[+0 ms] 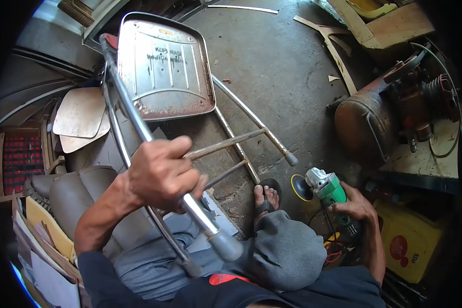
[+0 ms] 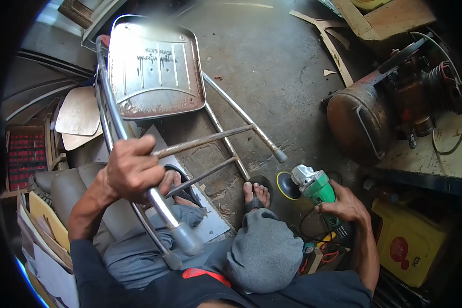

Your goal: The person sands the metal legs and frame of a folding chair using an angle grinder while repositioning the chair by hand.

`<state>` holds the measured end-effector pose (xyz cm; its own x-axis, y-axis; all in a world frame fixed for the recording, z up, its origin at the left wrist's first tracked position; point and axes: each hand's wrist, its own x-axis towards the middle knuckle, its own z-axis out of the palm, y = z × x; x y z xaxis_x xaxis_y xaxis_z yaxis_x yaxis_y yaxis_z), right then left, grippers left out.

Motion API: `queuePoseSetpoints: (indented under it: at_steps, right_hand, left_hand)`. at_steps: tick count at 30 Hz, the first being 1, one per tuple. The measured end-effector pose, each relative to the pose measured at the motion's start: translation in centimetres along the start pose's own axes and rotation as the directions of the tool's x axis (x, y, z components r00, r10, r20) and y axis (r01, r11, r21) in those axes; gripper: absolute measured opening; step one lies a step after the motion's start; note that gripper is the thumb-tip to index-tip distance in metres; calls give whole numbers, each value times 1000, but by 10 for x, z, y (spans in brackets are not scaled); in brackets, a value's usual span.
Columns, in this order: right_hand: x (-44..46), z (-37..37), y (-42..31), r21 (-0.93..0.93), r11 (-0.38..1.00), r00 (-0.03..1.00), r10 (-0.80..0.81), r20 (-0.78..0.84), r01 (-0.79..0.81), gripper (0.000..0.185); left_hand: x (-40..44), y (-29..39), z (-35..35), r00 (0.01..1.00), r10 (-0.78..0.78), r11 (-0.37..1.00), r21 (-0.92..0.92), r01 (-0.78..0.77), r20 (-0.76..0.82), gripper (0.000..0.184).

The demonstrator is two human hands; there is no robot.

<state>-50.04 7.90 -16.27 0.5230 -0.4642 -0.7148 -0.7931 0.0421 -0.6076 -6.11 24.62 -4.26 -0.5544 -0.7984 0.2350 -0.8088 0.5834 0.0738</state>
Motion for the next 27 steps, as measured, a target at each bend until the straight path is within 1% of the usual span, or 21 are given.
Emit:
queuePoseSetpoints:
  at_steps: [1,3,5,6,7,9,10,11,12,13,14,15,16,17,19,20,21,23,25,27]
  right_hand:
    - [-1,1,-1,6,1000,999,23,22,-23,82]
    - [5,13,24,21,999,999,-47,3,47,82]
    - [2,19,14,52,997,997,55,52,-57,83]
    - [1,22,16,56,997,997,57,51,-60,83]
    - [0,28,22,91,995,999,41,35,-44,82]
    - [0,40,34,136,991,1000,19,16,-21,82]
    - [-1,43,40,188,982,1000,17,13,-19,82]
    - [-1,46,44,241,970,1000,14,7,-15,82]
    - [0,47,47,245,969,1000,10,9,-12,82]
    - [-3,49,45,235,971,999,52,7,-52,82]
    - [-3,50,45,226,970,996,91,0,-89,81]
    - [-3,53,47,226,970,996,91,5,-90,81]
    - [-2,57,52,266,961,997,78,-3,-74,80]
    - [-1,59,56,305,951,998,65,-16,-57,80]
    - [-6,63,61,313,946,996,94,-9,-86,78]
    - [-2,61,60,322,943,995,98,-19,-87,77]
    - [2,58,58,315,945,995,97,-16,-87,77]
    - [6,53,56,265,950,985,150,88,-168,75]
    - [14,50,46,247,956,985,141,99,-161,74]
    - [25,50,44,218,975,999,40,-17,-35,73]
  left_hand:
    - [10,-2,1,1000,-3,1000,14,3,-8,36]
    - [35,-9,7,998,30,998,48,-28,-50,35]
    - [59,-10,18,994,11,997,72,-4,-104,34]
    - [69,-11,23,992,-2,999,53,9,-126,36]
    - [78,-14,26,991,9,1000,30,-5,-135,31]
    - [92,-20,33,998,13,998,62,-9,-67,22]
    - [101,-21,33,1000,-18,999,48,17,19,19]
    - [110,-23,38,999,-24,997,71,21,46,14]
    - [124,-24,42,996,-28,997,78,21,88,13]
    - [136,-24,42,991,-35,996,80,25,127,11]
    - [149,-22,42,981,-57,993,115,36,187,8]
    - [161,-20,41,966,-83,988,146,48,247,6]
    - [168,-19,42,954,-116,988,133,82,276,8]
    - [172,-21,41,955,-117,988,130,84,273,8]
    - [177,-19,41,976,-69,993,109,47,207,10]
    - [182,-17,40,962,-99,993,86,79,255,12]
    - [186,-18,40,961,-107,992,86,88,253,12]
    - [194,-15,43,919,-176,983,113,144,354,14]
    - [207,-13,41,907,-195,979,125,159,372,15]
    - [226,-8,34,864,-205,977,143,156,459,15]
